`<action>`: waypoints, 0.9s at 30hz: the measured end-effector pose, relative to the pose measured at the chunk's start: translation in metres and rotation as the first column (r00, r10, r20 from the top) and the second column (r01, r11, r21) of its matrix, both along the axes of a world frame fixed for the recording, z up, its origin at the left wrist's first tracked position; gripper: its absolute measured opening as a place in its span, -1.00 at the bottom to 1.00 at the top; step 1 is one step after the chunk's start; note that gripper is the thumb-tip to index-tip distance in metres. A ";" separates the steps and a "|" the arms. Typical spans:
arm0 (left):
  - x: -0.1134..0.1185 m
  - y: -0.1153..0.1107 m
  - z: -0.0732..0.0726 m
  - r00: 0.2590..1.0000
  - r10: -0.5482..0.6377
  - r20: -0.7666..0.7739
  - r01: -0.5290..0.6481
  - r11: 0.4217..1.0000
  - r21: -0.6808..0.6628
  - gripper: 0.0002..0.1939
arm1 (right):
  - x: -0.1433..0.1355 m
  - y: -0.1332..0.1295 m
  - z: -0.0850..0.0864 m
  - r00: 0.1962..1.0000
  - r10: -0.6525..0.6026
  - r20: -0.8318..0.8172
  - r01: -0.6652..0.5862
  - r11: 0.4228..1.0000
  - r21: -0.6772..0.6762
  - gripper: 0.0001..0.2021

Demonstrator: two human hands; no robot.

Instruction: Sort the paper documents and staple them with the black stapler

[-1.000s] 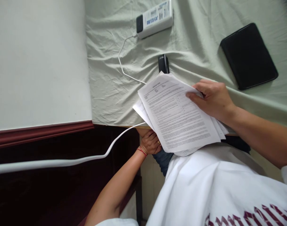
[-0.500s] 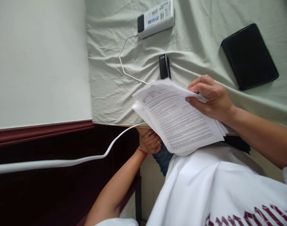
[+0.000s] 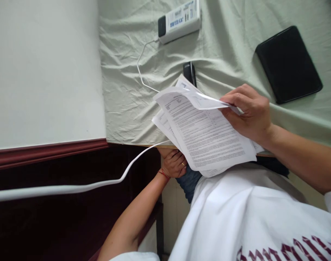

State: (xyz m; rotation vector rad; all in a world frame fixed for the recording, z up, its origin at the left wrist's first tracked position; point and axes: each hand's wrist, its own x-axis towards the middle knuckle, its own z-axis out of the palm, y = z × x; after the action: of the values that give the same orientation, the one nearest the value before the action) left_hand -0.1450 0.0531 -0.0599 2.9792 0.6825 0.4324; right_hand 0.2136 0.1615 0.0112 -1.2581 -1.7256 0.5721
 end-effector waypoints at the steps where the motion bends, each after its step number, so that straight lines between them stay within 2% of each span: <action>1: 0.000 0.000 0.000 1.000 0.002 -0.001 -0.002 1.000 -0.007 -0.85 | 0.000 0.000 0.002 1.000 0.023 -0.002 -0.023 1.000 0.005 -0.86; 5: 0.001 0.000 0.002 1.000 0.009 -0.002 -0.009 1.000 -0.007 -0.85 | 0.000 -0.002 0.005 0.976 0.209 -0.056 -0.208 0.978 0.037 -0.81; 8: 0.001 -0.001 0.003 1.000 0.006 -0.006 -0.006 1.000 0.008 -0.83 | -0.001 -0.003 0.003 0.928 0.367 -0.060 -0.369 0.929 -0.020 -0.76; 10: 0.001 -0.002 0.003 1.000 0.010 -0.015 -0.009 1.000 0.014 -0.82 | -0.002 -0.004 0.002 0.903 0.428 -0.044 -0.430 0.901 -0.053 -0.74; 13: 0.001 -0.002 0.003 1.000 0.018 -0.016 -0.017 1.000 0.013 -0.82 | -0.004 -0.004 -0.001 0.927 0.375 0.021 -0.374 0.927 -0.021 -0.76; 17: 0.004 0.000 0.006 1.000 0.023 -0.014 -0.023 1.000 0.012 -0.83 | -0.005 -0.001 -0.007 0.978 0.122 0.170 -0.131 0.991 0.039 -0.80; 19: 0.006 0.001 0.008 1.000 0.022 -0.008 -0.021 1.000 0.012 -0.84 | -0.005 0.000 -0.011 0.975 0.067 0.212 -0.078 0.996 0.043 -0.82; 23: 0.006 0.002 0.007 0.999 0.029 0.016 -0.029 1.000 0.010 -0.87 | -0.007 0.001 -0.019 0.968 0.109 0.226 -0.109 0.994 -0.015 -0.84; 27: 0.004 0.001 0.003 1.000 0.018 0.019 -0.019 1.000 0.023 -0.89 | -0.009 -0.001 -0.019 0.966 0.129 0.223 -0.115 0.991 -0.073 -0.83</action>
State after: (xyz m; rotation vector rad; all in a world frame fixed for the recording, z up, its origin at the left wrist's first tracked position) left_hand -0.1413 0.0543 -0.0565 2.9888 0.7088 0.4719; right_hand 0.2042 0.1608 -0.0080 -1.3062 -2.0004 0.5723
